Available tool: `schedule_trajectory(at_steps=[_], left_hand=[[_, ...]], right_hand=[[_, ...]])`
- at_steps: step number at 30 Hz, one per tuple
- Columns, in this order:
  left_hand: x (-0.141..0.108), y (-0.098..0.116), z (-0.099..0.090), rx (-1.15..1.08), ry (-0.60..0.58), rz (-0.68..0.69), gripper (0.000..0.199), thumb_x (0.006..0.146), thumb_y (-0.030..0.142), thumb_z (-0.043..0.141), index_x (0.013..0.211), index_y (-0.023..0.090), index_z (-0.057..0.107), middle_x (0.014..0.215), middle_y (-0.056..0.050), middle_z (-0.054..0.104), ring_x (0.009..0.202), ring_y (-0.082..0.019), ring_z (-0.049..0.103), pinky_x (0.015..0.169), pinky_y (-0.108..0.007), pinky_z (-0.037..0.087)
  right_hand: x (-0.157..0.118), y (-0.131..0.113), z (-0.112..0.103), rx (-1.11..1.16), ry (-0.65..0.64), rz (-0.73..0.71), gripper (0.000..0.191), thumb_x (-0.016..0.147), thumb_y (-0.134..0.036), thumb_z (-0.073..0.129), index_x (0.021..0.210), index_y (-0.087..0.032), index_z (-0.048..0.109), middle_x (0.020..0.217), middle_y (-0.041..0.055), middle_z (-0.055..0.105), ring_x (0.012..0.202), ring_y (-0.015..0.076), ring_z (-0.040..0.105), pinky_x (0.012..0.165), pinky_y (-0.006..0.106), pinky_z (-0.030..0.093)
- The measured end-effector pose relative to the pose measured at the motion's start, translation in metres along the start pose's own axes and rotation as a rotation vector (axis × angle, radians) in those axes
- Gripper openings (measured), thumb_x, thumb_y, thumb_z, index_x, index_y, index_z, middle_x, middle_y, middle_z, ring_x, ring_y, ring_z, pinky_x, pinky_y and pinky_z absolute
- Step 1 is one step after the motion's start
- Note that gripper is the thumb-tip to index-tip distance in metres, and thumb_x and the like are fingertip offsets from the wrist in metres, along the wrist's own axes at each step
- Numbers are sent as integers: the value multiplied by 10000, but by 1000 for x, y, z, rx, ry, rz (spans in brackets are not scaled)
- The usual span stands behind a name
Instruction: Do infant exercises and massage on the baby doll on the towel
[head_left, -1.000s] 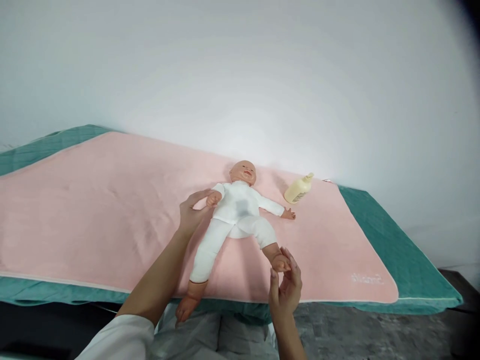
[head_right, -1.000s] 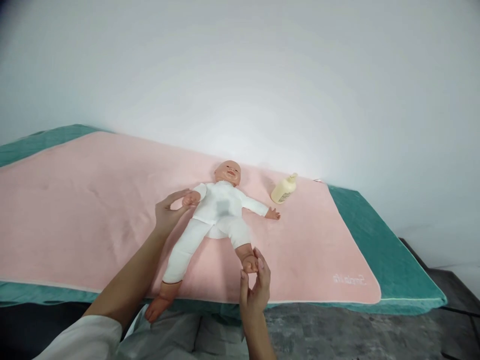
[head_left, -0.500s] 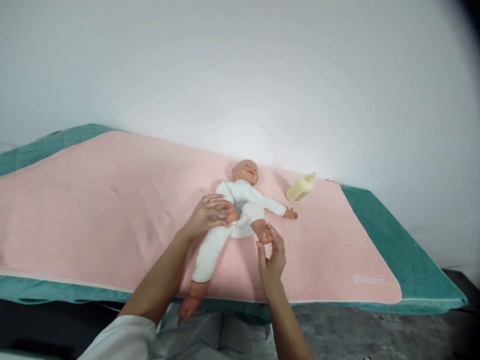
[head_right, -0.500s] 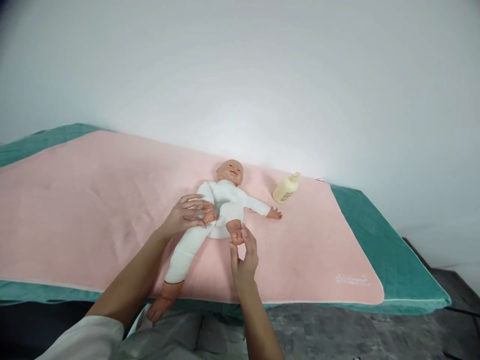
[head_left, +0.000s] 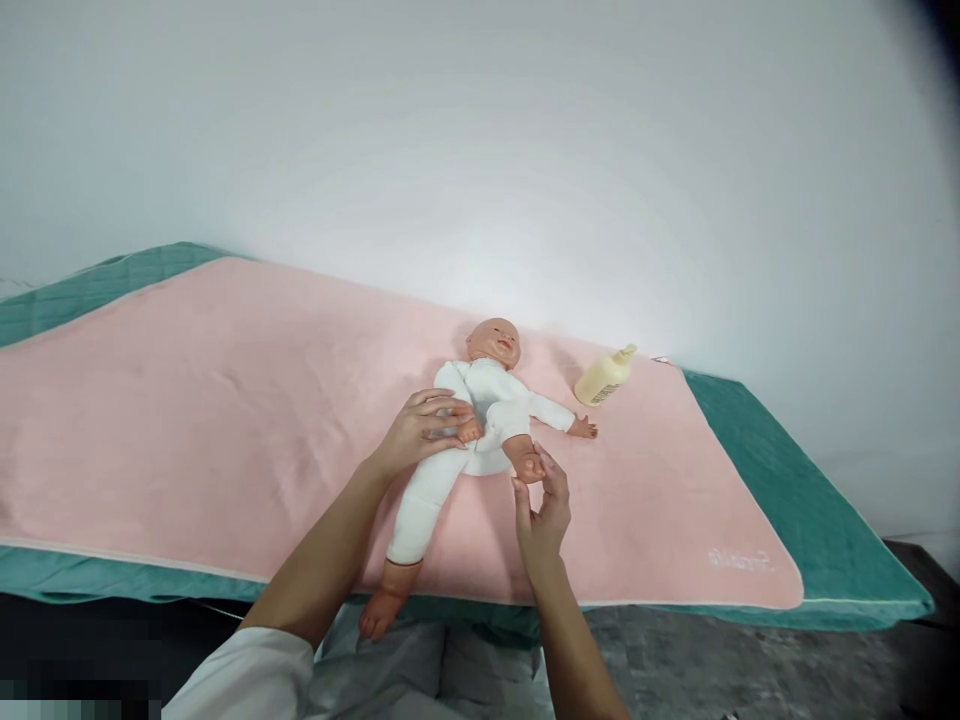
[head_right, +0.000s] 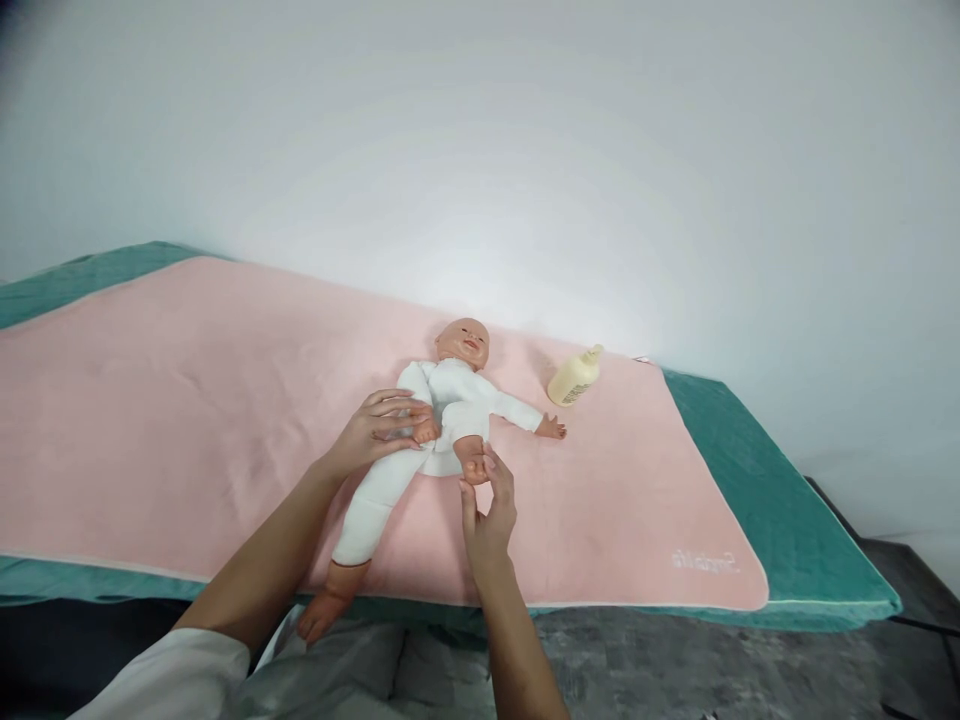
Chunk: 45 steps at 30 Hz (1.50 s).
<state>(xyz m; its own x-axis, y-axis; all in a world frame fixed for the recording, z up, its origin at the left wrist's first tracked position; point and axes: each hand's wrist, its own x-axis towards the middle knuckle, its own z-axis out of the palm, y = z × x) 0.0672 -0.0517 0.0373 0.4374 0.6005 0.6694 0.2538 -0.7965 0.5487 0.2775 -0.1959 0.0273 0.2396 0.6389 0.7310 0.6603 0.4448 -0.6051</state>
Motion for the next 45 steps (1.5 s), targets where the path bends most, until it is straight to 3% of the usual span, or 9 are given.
schedule_trajectory(at_steps=[9,20,26,31,35,39,45], left_hand=[[0,2,0,-169,232,-77,358,733,345,818,1082,309,750,1153,-65,725,1184,-261,580,1045,-491,466],[-1,0,-4,-420,444,-291,334,746,302,797,1075,279,746,1194,-69,690,1195,-259,595,1088,-480,436],[4,8,-8,-519,555,-433,333,798,383,745,1078,204,740,1140,-91,714,1131,-276,631,1042,-464,467],[7,-3,-10,-713,797,-548,318,779,431,755,995,198,745,1173,-82,697,1199,-252,598,1095,-431,419],[8,-18,-16,-1025,1024,-756,202,844,414,686,972,261,715,1236,-37,652,1235,-183,569,1051,-327,446],[7,-24,-22,-1162,1205,-943,126,891,377,618,939,280,682,1143,-2,659,1110,-127,621,940,-249,495],[8,-25,-23,-1185,1307,-1055,222,950,377,505,839,221,619,977,-23,653,944,-119,648,806,-219,535]], right_hand=[[-12,-14,-36,-66,-9,-54,520,905,-167,597,1383,-261,416,1279,136,615,1191,250,622,867,432,602],[-84,-18,-83,-41,-97,-14,572,865,-75,613,1387,-259,469,1329,130,609,1212,254,621,844,383,625],[-123,-27,-75,-32,-43,105,523,879,-109,619,1359,-268,486,1342,124,598,1245,266,597,892,424,610],[-147,-26,-59,-82,-2,234,423,899,-172,622,1305,-253,534,1329,146,569,1233,256,587,870,394,604],[-164,-17,-51,-94,5,298,432,907,-238,627,1326,-241,523,1338,166,556,1229,284,577,871,427,581],[-169,-10,-48,-109,-11,284,453,905,-249,630,1342,-224,513,1321,171,571,1223,297,574,889,456,556],[-165,-8,-46,-115,-53,265,438,915,-230,604,1345,-233,518,1309,155,580,1225,289,568,917,450,535]])
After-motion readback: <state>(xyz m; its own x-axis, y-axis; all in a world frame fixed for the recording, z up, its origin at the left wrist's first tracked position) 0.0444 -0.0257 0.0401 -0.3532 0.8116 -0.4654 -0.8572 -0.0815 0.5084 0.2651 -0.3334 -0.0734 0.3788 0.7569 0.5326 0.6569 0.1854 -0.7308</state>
